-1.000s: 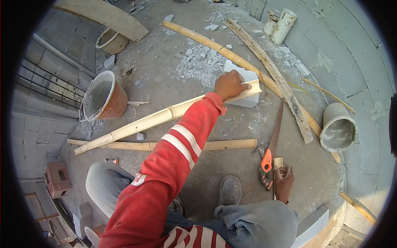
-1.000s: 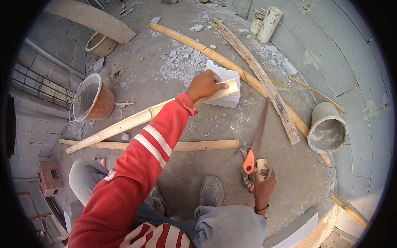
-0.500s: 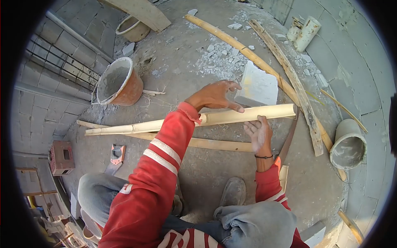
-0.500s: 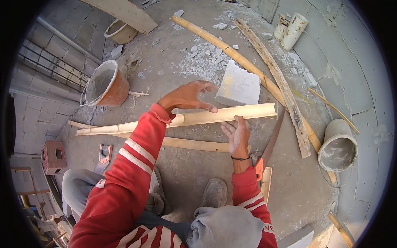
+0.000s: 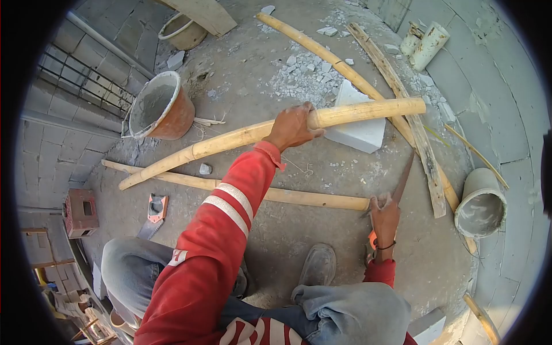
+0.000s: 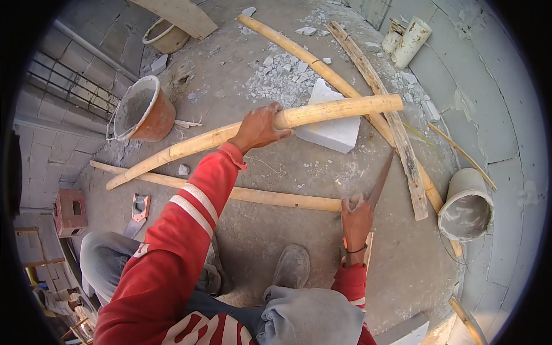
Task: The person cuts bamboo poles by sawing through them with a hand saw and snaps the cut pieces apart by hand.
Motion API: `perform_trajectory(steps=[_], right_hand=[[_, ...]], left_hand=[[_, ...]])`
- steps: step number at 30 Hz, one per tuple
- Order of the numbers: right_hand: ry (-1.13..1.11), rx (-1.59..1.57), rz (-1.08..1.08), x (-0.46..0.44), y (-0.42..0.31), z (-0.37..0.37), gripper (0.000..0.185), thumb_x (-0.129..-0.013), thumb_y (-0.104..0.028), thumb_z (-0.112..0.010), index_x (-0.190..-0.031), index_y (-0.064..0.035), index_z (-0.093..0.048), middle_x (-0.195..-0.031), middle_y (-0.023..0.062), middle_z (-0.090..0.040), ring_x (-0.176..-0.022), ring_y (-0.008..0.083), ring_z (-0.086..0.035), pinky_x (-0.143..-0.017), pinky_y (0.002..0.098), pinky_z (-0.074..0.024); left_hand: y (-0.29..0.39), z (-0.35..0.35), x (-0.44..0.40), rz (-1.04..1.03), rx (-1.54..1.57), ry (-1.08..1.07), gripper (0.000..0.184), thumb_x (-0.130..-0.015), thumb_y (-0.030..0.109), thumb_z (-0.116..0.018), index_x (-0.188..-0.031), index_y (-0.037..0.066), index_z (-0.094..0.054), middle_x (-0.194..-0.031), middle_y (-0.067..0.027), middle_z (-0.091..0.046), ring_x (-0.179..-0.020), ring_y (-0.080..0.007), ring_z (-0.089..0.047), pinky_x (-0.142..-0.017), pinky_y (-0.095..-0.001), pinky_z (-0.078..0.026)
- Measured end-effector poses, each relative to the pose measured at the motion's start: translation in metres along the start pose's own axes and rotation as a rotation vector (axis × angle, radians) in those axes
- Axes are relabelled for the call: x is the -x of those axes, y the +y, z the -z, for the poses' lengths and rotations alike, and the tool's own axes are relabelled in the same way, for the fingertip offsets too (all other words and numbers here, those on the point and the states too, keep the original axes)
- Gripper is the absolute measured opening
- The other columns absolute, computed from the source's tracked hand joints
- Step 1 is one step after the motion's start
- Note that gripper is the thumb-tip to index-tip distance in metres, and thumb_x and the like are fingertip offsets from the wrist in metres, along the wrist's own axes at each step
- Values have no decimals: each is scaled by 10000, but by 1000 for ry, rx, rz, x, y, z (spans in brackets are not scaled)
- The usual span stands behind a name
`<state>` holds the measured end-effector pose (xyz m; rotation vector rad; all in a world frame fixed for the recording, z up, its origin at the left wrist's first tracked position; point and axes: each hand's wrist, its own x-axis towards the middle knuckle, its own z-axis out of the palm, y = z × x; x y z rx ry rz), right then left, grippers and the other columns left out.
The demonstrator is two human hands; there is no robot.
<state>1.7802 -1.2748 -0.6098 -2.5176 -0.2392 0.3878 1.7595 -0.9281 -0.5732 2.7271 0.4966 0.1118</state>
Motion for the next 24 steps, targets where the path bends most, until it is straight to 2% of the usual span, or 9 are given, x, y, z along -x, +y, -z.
perform_trajectory(steps=[2, 5, 7, 9, 13, 15, 18, 22, 24], right_hand=[[49, 156, -41, 43, 37, -10, 371, -861, -278, -779, -1083, -19, -635, -966, 190, -691, -921, 374, -667, -801, 469, -525], [218, 306, 18, 83, 79, -29, 459, -812, -293, -822, -1117, -35, -596, -1057, 182, -664, -985, 391, -649, -834, 486, -520], [300, 393, 37, 96, 85, -30, 504, -786, -298, -844, -1129, -45, -575, -1089, 175, -645, -1014, 394, -637, -846, 490, -519], [150, 296, -105, 98, 79, -15, 565, -742, -319, -879, -1122, -55, -555, -1074, 156, -628, -1042, 377, -622, -841, 490, -523], [199, 324, -165, 105, 85, -13, 568, -728, -322, -890, -1105, -68, -550, -1043, 150, -619, -1009, 365, -626, -830, 487, -526], [103, 302, -214, 113, 78, -13, 564, -723, -329, -893, -1101, -73, -562, -1040, 152, -616, -1007, 363, -628, -824, 487, -527], [168, 345, -167, 135, 76, -16, 563, -700, -317, -899, -1090, -79, -570, -1054, 134, -596, -1008, 348, -613, -804, 478, -517], [246, 354, -173, 148, 82, -18, 555, -685, -291, -899, -1080, -88, -567, -1072, 113, -565, -1004, 332, -590, -810, 463, -492], [259, 329, -171, 153, 84, -21, 552, -685, -291, -899, -1077, -92, -565, -1070, 112, -561, -996, 332, -588, -822, 462, -479]], left_hand=[[-2, -21, -2, -22, 81, 20, 672, -871, 604, -686, -1260, 59, -630, -1041, -186, -731, -997, -401, -697, -932, -476, -518], [-14, -50, -2, -49, -76, 187, 659, -911, 659, -593, -1149, 51, -684, -1036, -197, -731, -1014, -402, -691, -960, -493, -496], [-34, -47, 6, 168, -127, 195, 648, -979, 656, -480, -976, 67, -751, -917, -228, -730, -914, -415, -702, -837, -517, -534], [-53, -52, 12, 319, -168, 80, 644, -1016, 597, -450, -850, 67, -775, -824, -226, -724, -838, -431, -706, -761, -528, -543], [-23, -48, -7, 262, -140, 227, 631, -1013, 571, -465, -816, 51, -763, -789, -237, -719, -770, -431, -705, -737, -517, -554], [-6, -37, -18, 239, -151, 241, 605, -1009, 554, -485, -801, 54, -754, -784, -231, -721, -751, -416, -708, -744, -502, -558], [17, -42, -54, 137, -106, 266, 553, -998, 537, -502, -910, 60, -768, -824, -195, -741, -802, -425, -715, -764, -509, -557], [-13, -63, -62, 73, -107, 470, 566, -994, 559, -500, -944, 61, -766, -828, -173, -749, -803, -425, -720, -763, -513, -555], [-25, -53, -38, 290, -145, 347, 596, -993, 578, -495, -912, 56, -769, -821, -185, -748, -780, -420, -724, -767, -514, -554]])
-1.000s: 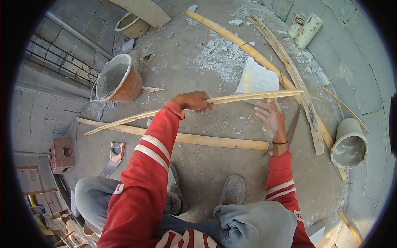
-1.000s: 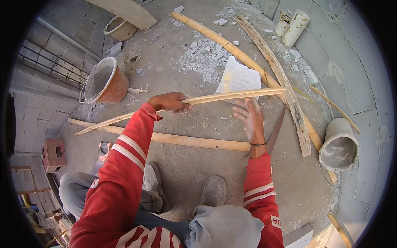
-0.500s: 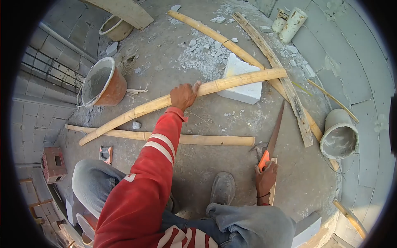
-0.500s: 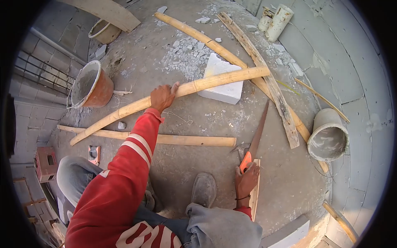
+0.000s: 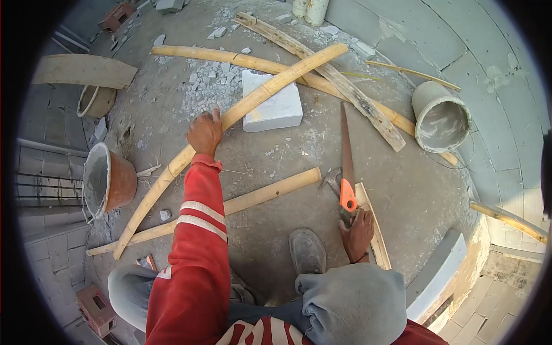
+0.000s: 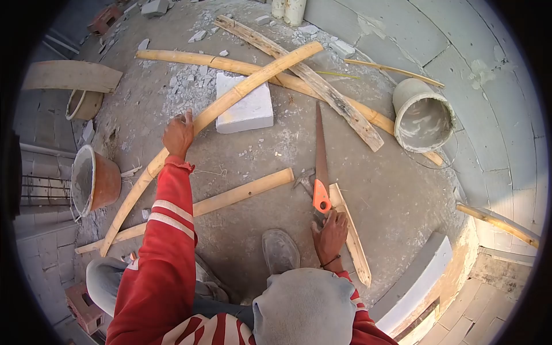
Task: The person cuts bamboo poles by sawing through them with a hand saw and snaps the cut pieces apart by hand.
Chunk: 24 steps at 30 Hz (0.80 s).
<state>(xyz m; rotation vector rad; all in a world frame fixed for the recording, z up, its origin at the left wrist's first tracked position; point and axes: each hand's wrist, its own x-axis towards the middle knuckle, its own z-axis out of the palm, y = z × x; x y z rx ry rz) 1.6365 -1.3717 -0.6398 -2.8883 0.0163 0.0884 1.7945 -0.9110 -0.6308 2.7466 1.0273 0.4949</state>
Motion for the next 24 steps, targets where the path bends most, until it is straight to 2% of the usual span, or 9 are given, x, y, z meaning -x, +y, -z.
perform_trajectory(steps=[4, 7, 9, 11, 14, 15, 17, 21, 24], right_hand=[[25, 4, 38, -3, 16, -7, 478, -716, -202, -852, -1064, -71, -551, -1017, 133, -563, -974, 338, -578, -847, 459, -435], [-109, -128, 69, -10, 8, 1, 401, -756, -98, -761, -1074, -40, -524, -933, 159, -566, -972, 359, -572, -849, 485, -424], [66, -296, 41, 2, 3, 6, 403, -780, -65, -716, -1103, -33, -478, -919, 174, -574, -898, 393, -571, -830, 509, -417], [6, -388, 13, 13, -2, 22, 423, -819, -52, -680, -1162, -20, -435, -884, 178, -565, -812, 384, -561, -789, 498, -421], [27, -670, -142, 30, -14, 45, 398, -932, -187, -658, -1224, -20, -446, -803, 114, -540, -703, 204, -526, -667, 355, -423], [20, -668, -126, 36, -17, 44, 398, -932, -187, -658, -1224, -20, -446, -803, 114, -540, -703, 204, -526, -667, 355, -423], [111, -763, 129, 45, -18, 39, 347, -966, -275, -634, -1156, -20, -494, -760, 76, -538, -662, 160, -502, -626, 324, -415], [-33, -798, 251, 25, -47, 36, 351, -988, -322, -620, -1115, -5, -541, -750, 97, -566, -658, 197, -547, -619, 353, -439], [-201, -847, 324, -18, -99, 41, 379, -1000, -323, -629, -1151, 19, -564, -833, 186, -620, -718, 311, -627, -654, 409, -474]], left_hand=[[-29, 0, 17, -55, -82, -99, 659, -1012, 585, -447, -812, 46, -769, -814, -261, -717, -774, -448, -706, -738, -526, -556], [-16, 20, 20, -36, -57, -95, 644, -1013, 565, -460, -784, 45, -761, -796, -267, -710, -760, -441, -708, -706, -513, -561], [-8, 29, 15, -35, -46, -96, 631, -1009, 550, -470, -767, 43, -759, -770, -248, -713, -728, -423, -711, -685, -505, -562], [-1, 29, 13, -36, -26, -100, 619, -1005, 534, -481, -750, 42, -757, -744, -229, -716, -697, -405, -714, -664, -497, -563], [6, 18, 16, -80, 6, -100, 624, -1006, 535, -476, -740, 41, -748, -725, -222, -711, -685, -401, -712, -667, -499, -561], [6, 9, 20, -111, 6, -83, 632, -1011, 537, -473, -736, 37, -747, -721, -227, -708, -683, -403, -712, -659, -499, -563], [11, 5, 22, -129, 8, -61, 641, -1016, 539, -471, -732, 34, -745, -717, -231, -705, -681, -406, -712, -652, -499, -564], [26, 0, 12, -154, 78, -114, 645, -1019, 547, -467, -723, 39, -732, -723, -229, -705, -695, -404, -713, -652, -489, -568], [32, -12, 9, -142, 92, -65, 655, -1020, 557, -463, -720, 39, -728, -730, -233, -706, -699, -407, -712, -657, -491, -568]])
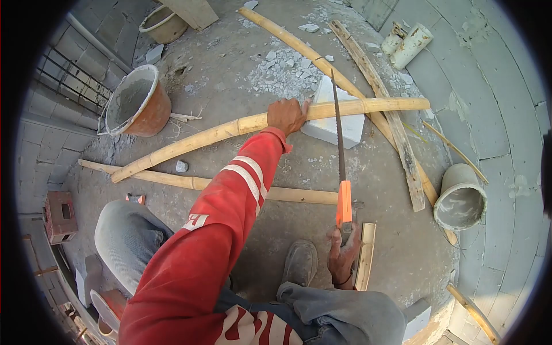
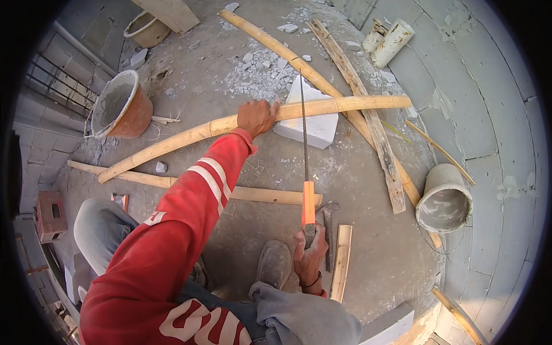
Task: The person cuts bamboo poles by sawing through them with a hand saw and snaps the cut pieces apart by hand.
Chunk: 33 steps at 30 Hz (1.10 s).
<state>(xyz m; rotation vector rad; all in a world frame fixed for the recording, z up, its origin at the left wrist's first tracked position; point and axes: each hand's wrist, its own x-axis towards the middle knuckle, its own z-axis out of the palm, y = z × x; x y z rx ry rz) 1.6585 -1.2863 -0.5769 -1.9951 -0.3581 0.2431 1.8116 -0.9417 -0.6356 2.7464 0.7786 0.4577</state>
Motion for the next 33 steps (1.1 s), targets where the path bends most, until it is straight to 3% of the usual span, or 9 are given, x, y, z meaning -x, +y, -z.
perform_trajectory(steps=[2, 5, 8, 14, 16, 22, 28, 30, 33], right_hand=[[-53, -15, -46, -34, -9, -11, 381, -1004, -315, -627, -1166, 24, -567, -877, 212, -634, -759, 346, -646, -677, 432, -482], [-61, 108, 83, -58, 2, -21, 390, -1016, -329, -605, -1172, 26, -564, -923, 213, -642, -827, 354, -654, -728, 447, -481], [-126, 80, 49, -62, 11, -19, 416, -1035, -366, -564, -1189, 20, -563, -907, 203, -611, -812, 340, -622, -732, 448, -460], [-212, -8, 14, -62, 22, -17, 453, -1060, -433, -500, -1177, -3, -579, -730, 138, -492, -629, 251, -480, -617, 404, -390], [-223, 34, -4, -68, 19, -9, 486, -1064, -474, -480, -1153, -7, -584, -656, 97, -444, -571, 190, -444, -563, 377, -362], [-233, 29, -35, -67, 13, 8, 548, -1060, -533, -454, -1137, -8, -590, -629, 48, -425, -537, 146, -402, -516, 342, -323], [-273, 21, 13, -77, 21, 7, 586, -1054, -535, -477, -1159, 32, -579, -680, 83, -458, -623, 163, -463, -583, 365, -381], [-119, 86, 197, -110, 13, -23, 568, -1067, -478, -482, -1214, 64, -562, -715, 132, -509, -655, 217, -498, -631, 388, -414], [-214, 107, 102, -162, 17, -57, 522, -1079, -395, -482, -1266, 90, -535, -741, 181, -551, -655, 292, -527, -654, 411, -436]], left_hand=[[0, 1, -1, 34, 4, 17, 661, -1021, 561, -460, -719, 38, -728, -730, -235, -706, -699, -407, -712, -659, -492, -568], [-8, 12, 6, 40, 13, 13, 675, -1021, 575, -450, -726, 38, -731, -730, -228, -708, -687, -409, -708, -657, -492, -567], [-17, 20, 9, 48, 5, -126, 690, -1021, 593, -434, -754, 35, -738, -742, -221, -713, -705, -411, -710, -666, -494, -565], [-7, 18, 7, 25, -50, -167, 706, -999, 631, -436, -804, 30, -750, -765, -216, -722, -751, -392, -720, -698, -497, -561], [3, 4, 6, 39, -1, -57, 699, -988, 635, -450, -813, 30, -755, -770, -213, -725, -745, -380, -722, -701, -491, -562], [7, 19, 5, 50, 35, -176, 715, -966, 663, -461, -846, 25, -761, -777, -218, -726, -758, -379, -727, -706, -484, -567], [6, 12, 8, 63, 15, -96, 729, -949, 691, -468, -850, 37, -773, -779, -217, -727, -733, -378, -726, -686, -483, -569], [5, 13, 7, 69, 26, -114, 727, -948, 691, -470, -849, 38, -775, -771, -214, -726, -722, -377, -725, -674, -480, -569], [8, 15, 8, 67, 40, -136, 718, -945, 687, -477, -846, 42, -776, -755, -210, -723, -704, -376, -722, -656, -477, -565]])
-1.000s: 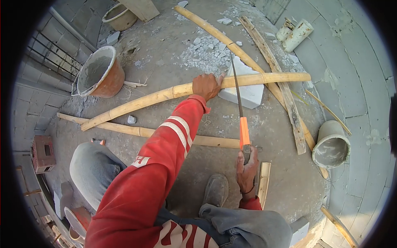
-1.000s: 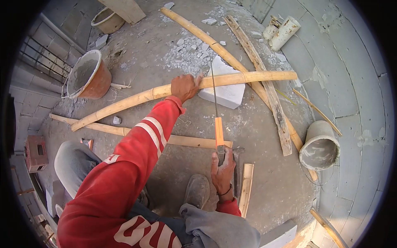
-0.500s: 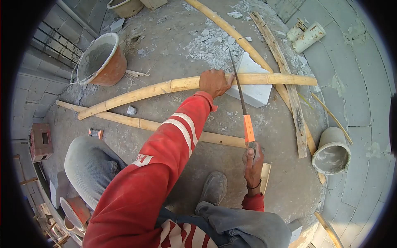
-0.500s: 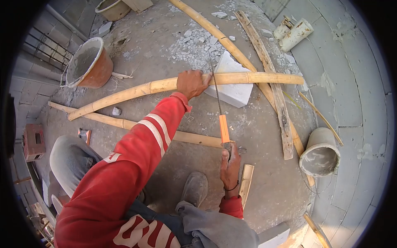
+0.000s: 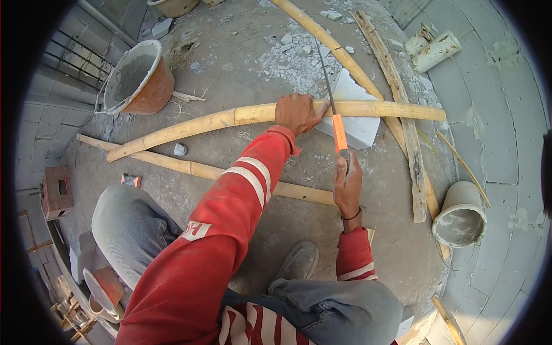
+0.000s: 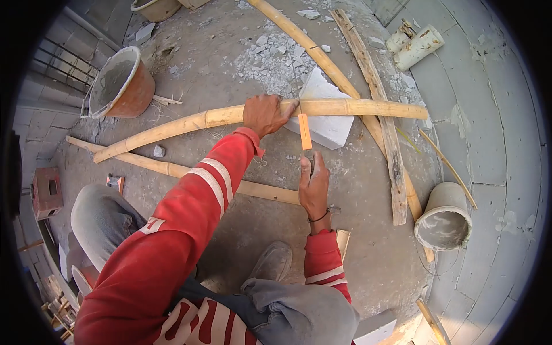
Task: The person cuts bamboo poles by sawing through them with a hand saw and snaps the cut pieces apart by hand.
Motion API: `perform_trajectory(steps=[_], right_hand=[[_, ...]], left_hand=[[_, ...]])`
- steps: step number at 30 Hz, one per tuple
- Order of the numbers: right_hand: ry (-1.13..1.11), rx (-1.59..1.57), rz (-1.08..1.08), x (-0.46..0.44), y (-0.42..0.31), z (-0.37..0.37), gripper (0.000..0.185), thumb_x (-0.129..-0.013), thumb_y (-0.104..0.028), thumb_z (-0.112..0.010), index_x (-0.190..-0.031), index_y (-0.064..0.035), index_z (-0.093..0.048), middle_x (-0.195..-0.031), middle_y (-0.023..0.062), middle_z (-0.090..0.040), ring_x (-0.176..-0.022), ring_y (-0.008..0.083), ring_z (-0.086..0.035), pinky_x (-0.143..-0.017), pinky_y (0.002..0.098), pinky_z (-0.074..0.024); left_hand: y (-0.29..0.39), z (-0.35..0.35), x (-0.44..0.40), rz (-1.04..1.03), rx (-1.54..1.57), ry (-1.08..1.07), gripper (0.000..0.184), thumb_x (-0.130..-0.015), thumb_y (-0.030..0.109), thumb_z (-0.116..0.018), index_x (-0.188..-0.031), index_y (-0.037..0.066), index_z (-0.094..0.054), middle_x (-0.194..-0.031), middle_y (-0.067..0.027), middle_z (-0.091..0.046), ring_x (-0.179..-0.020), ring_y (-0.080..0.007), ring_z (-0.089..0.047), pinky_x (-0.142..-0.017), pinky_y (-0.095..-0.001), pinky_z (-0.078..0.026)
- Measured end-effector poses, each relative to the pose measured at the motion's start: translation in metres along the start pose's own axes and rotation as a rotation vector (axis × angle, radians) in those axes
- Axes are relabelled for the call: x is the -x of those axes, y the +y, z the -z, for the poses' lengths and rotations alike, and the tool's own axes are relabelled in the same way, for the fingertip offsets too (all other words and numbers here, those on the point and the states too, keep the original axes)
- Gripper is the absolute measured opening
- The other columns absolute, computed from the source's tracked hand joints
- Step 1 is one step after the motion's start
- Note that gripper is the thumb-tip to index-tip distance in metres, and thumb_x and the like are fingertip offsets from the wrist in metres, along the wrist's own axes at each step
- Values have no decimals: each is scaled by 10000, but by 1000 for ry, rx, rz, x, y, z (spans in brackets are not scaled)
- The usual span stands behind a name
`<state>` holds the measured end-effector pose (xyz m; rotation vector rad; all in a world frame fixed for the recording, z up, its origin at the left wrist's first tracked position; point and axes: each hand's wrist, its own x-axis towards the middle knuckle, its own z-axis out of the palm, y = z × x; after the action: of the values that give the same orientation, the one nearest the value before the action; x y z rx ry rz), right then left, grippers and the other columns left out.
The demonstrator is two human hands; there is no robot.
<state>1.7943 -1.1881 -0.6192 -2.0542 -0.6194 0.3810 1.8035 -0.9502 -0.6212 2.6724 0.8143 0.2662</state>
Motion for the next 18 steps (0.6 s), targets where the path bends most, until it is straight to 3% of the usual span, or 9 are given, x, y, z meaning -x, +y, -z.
perform_trajectory(steps=[2, 4, 8, 11, 15, 18], right_hand=[[69, 106, 145, -10, 1, -12, 472, -1088, -367, -455, -1207, 79, -552, -770, 221, -555, -674, 349, -541, -666, 442, -436], [-79, -72, -164, 22, -20, 8, 498, -1079, -426, -446, -1139, 53, -570, -780, 203, -555, -680, 345, -537, -677, 459, -432], [-39, -88, 17, 118, 19, 41, 481, -1051, -458, -460, -1087, 7, -581, -696, 136, -481, -611, 250, -479, -621, 383, -397], [-89, -134, -58, 73, 0, 39, 453, -1060, -422, -472, -1077, 21, -571, -686, 145, -447, -629, 234, -492, -626, 376, -396], [2, -77, 76, -50, -19, -11, 391, -1076, -313, -486, -1118, 69, -561, -707, 185, -494, -653, 308, -511, -648, 413, -409], [17, -60, 63, -33, -20, -4, 389, -1077, -311, -488, -1136, 64, -570, -727, 198, -523, -658, 341, -512, -652, 420, -410]], left_hand=[[-1, 2, -3, 6, -7, -7, 711, -944, 683, -483, -843, 43, -776, -747, -208, -721, -696, -376, -720, -648, -475, -563], [-3, -3, -3, -22, -5, 16, 681, -943, 663, -502, -837, 49, -776, -742, -212, -716, -696, -376, -719, -641, -476, -559], [-4, -3, -6, 11, -13, -21, 649, -937, 648, -529, -836, 55, -773, -740, -209, -713, -695, -372, -717, -642, -478, -558], [-5, -11, 1, -31, -22, 36, 629, -928, 640, -549, -831, 58, -767, -735, -204, -709, -682, -373, -712, -633, -482, -555], [-2, -3, -2, -9, -2, 21, 618, -930, 634, -550, -825, 62, -760, -728, -199, -706, -682, -374, -709, -620, -481, -549], [0, -2, -4, -13, -29, -14, 618, -935, 633, -545, -826, 63, -758, -731, -199, -708, -689, -371, -711, -619, -476, -549]])
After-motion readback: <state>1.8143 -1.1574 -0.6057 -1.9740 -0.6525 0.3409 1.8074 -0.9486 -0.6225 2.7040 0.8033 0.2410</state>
